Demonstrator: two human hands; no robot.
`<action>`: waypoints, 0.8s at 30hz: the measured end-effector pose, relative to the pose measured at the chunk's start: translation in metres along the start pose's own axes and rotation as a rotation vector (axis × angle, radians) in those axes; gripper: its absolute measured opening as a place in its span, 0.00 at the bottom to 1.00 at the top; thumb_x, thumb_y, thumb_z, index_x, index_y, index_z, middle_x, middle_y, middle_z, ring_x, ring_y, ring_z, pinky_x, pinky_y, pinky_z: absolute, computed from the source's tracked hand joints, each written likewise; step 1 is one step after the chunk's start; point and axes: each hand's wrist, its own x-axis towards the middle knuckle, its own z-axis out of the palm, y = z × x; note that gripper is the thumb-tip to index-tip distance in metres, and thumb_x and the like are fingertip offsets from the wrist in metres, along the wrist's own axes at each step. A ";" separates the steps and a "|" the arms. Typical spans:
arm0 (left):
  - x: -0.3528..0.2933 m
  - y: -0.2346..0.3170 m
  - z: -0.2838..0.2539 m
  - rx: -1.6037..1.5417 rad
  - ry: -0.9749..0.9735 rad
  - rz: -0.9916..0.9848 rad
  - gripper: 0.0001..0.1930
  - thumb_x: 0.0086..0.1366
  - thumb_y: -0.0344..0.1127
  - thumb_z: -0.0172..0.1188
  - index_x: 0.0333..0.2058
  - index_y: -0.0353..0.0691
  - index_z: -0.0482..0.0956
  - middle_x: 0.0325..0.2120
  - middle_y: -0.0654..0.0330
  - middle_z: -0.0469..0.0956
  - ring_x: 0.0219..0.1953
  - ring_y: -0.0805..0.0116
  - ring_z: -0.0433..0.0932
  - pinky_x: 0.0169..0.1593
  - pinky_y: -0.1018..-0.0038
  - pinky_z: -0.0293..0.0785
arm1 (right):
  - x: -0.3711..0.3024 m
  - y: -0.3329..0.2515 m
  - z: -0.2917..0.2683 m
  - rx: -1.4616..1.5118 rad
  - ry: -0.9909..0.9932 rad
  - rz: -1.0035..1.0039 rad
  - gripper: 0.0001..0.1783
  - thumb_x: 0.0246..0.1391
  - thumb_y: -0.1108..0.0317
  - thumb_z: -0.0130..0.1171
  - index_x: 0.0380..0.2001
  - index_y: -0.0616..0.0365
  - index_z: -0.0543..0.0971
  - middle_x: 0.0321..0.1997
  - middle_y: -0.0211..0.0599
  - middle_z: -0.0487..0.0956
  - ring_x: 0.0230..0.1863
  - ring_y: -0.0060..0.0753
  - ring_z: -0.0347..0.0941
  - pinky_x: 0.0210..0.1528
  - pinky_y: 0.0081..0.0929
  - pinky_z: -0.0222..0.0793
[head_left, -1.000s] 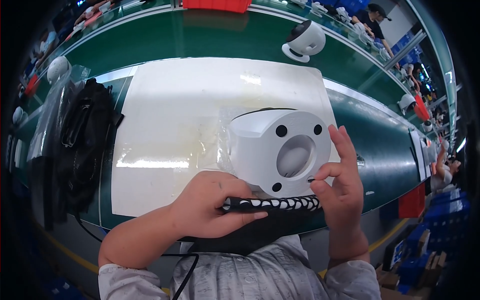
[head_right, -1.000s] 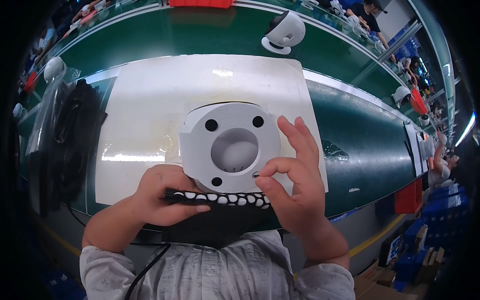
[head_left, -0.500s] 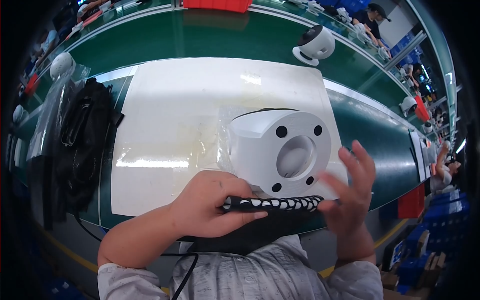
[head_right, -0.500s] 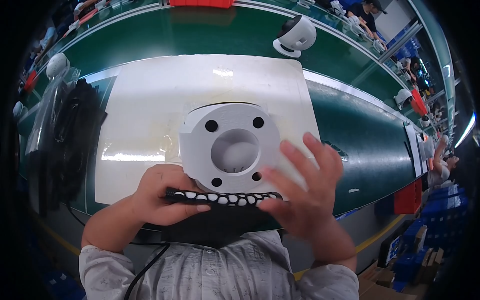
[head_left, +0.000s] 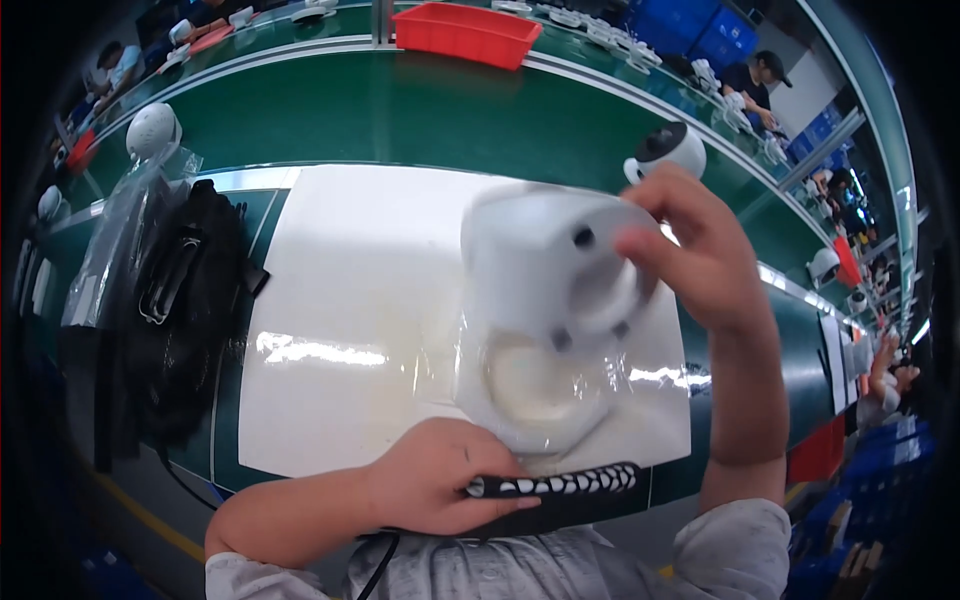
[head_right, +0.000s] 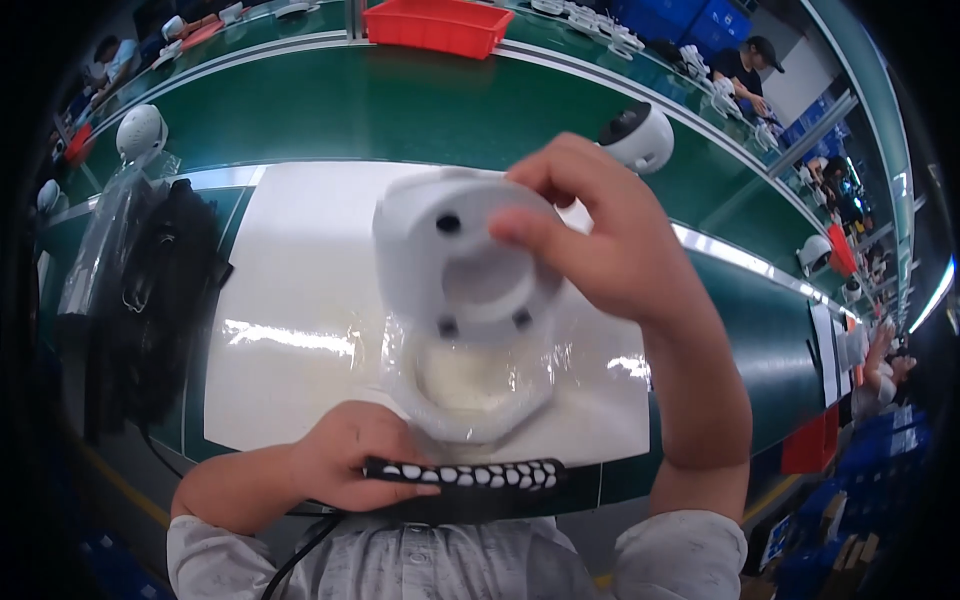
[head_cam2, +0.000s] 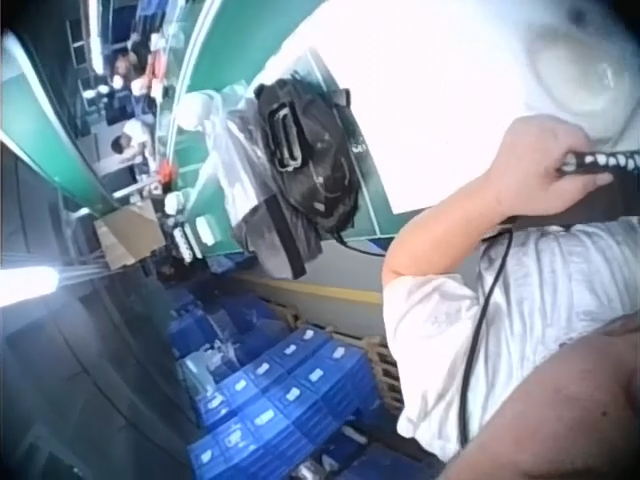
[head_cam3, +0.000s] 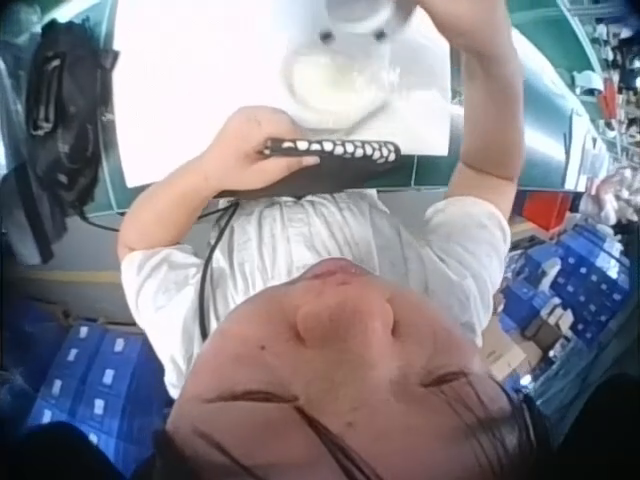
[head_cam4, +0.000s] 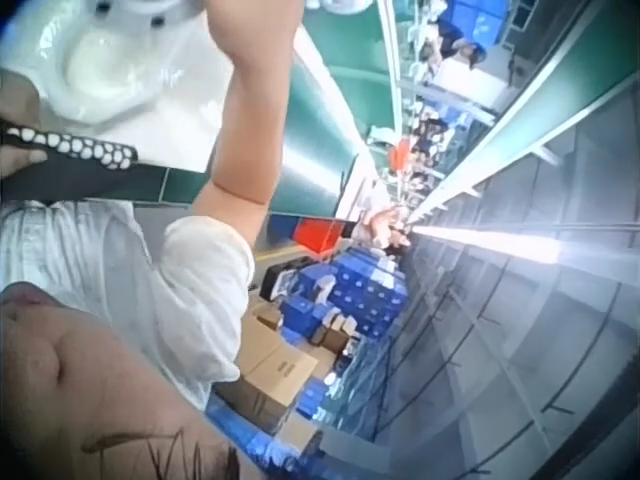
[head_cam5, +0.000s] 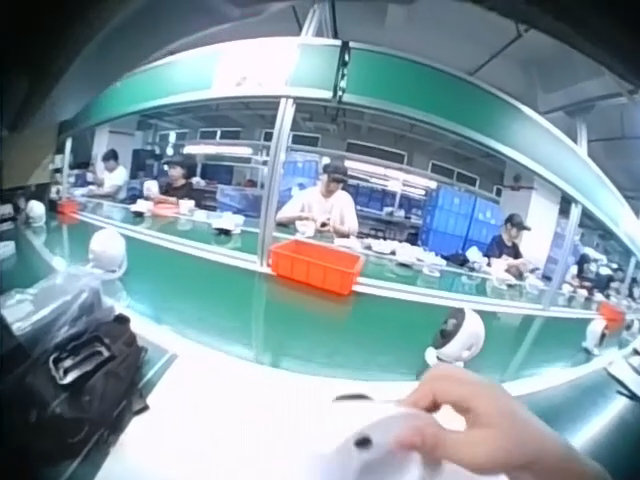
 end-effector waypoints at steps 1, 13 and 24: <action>0.000 0.000 0.001 -0.016 0.008 -0.008 0.07 0.43 0.28 0.64 0.24 0.38 0.76 0.15 0.62 0.72 0.17 0.65 0.70 0.20 0.75 0.63 | 0.014 0.013 0.008 -0.060 0.056 -0.028 0.10 0.40 0.67 0.59 0.25 0.62 0.74 0.24 0.32 0.68 0.28 0.25 0.63 0.32 0.21 0.58; 0.008 0.002 -0.006 -0.068 -0.037 0.038 0.08 0.47 0.31 0.61 0.29 0.39 0.76 0.21 0.61 0.74 0.22 0.64 0.73 0.24 0.74 0.68 | 0.057 0.199 0.038 -0.771 0.125 0.060 0.12 0.47 0.62 0.51 0.33 0.57 0.75 0.35 0.39 0.73 0.40 0.44 0.67 0.41 0.31 0.63; 0.000 -0.004 -0.005 -0.061 -0.006 -0.017 0.10 0.45 0.32 0.62 0.30 0.40 0.77 0.18 0.63 0.73 0.20 0.65 0.72 0.23 0.75 0.66 | -0.024 0.250 -0.054 -1.109 0.535 0.493 0.15 0.47 0.60 0.54 0.36 0.57 0.73 0.36 0.40 0.74 0.43 0.43 0.67 0.43 0.41 0.60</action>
